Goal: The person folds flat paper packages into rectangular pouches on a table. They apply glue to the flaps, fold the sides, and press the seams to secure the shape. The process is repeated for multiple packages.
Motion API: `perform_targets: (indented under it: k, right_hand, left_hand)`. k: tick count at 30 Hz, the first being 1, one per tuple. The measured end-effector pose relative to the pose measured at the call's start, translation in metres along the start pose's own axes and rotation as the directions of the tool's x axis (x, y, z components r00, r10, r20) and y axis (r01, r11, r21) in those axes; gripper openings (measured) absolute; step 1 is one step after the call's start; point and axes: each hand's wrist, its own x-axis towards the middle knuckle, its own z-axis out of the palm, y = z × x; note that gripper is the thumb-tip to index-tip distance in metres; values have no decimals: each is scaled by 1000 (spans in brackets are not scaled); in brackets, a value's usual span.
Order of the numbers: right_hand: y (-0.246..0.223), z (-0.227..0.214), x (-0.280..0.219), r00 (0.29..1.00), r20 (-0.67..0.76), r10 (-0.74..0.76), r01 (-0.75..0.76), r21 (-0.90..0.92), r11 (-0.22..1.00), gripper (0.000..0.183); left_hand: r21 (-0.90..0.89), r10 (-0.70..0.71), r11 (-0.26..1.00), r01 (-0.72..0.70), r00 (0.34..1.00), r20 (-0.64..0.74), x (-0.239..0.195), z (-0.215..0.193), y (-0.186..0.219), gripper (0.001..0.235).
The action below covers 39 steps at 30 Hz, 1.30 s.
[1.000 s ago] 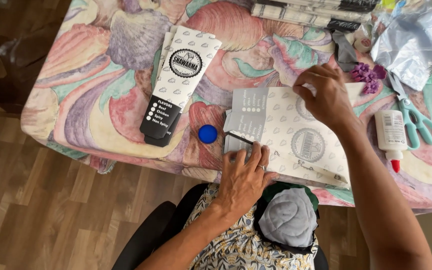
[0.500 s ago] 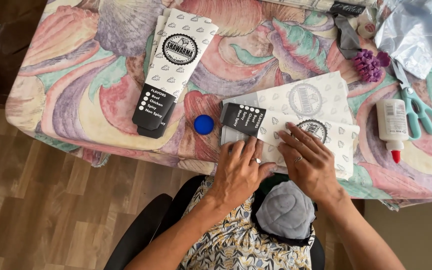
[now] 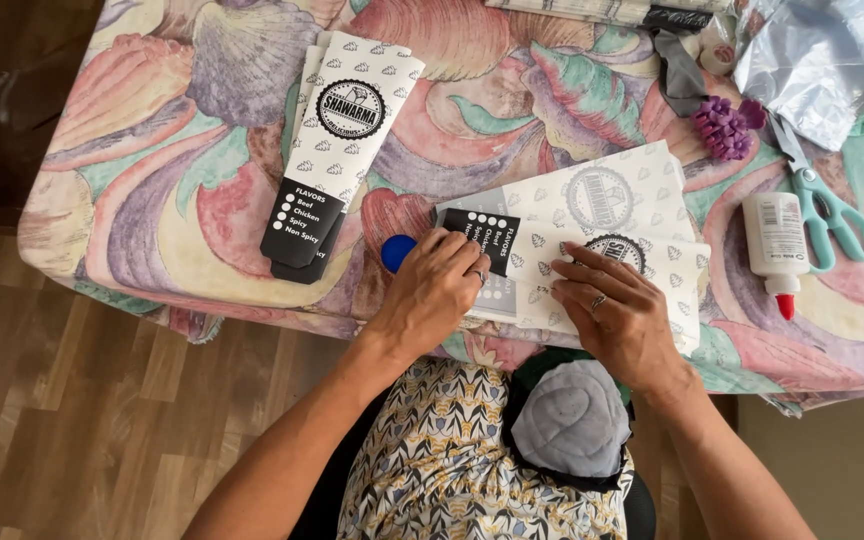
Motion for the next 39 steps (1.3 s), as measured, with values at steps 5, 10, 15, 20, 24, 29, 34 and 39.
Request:
perform_targets:
  k: [5, 10, 15, 20, 24, 29, 34, 39]
  right_hand:
    - [-3, -5, 1, 1000, 23, -19, 20, -26, 999, 4]
    - [-3, -16, -10, 999, 41, 5, -4, -37, 999, 5]
    - [-5, -40, -25, 994, 71, 78, -73, -71, 995, 9]
    - [12, -61, -51, 988, 153, 17, -8, -62, 998, 12]
    - [14, -64, -56, 984, 175, -18, 43, -140, 989, 13]
    - [21, -62, -65, 969, 232, -86, 143, -240, 960, 15]
    - [19, -65, -59, 942, 304, -142, 230, -278, 933, 19]
    - [27, -60, -53, 922, 350, -167, 284, -318, 904, 16]
  left_hand:
    - [17, 26, 1000, -26, 999, 45, -2, 1, -1, 6]
    - [24, 74, 997, -76, 993, 91, 1, -6, -7, 10]
    - [-9, 128, 992, -128, 981, 147, 8, -17, -13, 12]
    - [63, 140, 985, -159, 960, 242, 0, -7, -18, 24]
    - [-129, 108, 988, -81, 971, 214, 5, -18, -23, 18]
    - [-106, 151, 985, -134, 973, 173, 5, -18, -31, 31]
    - [-5, 221, 975, -223, 962, 158, 13, -23, -31, 29]
    - [124, 243, 954, -274, 945, 218, 16, -10, -23, 23]
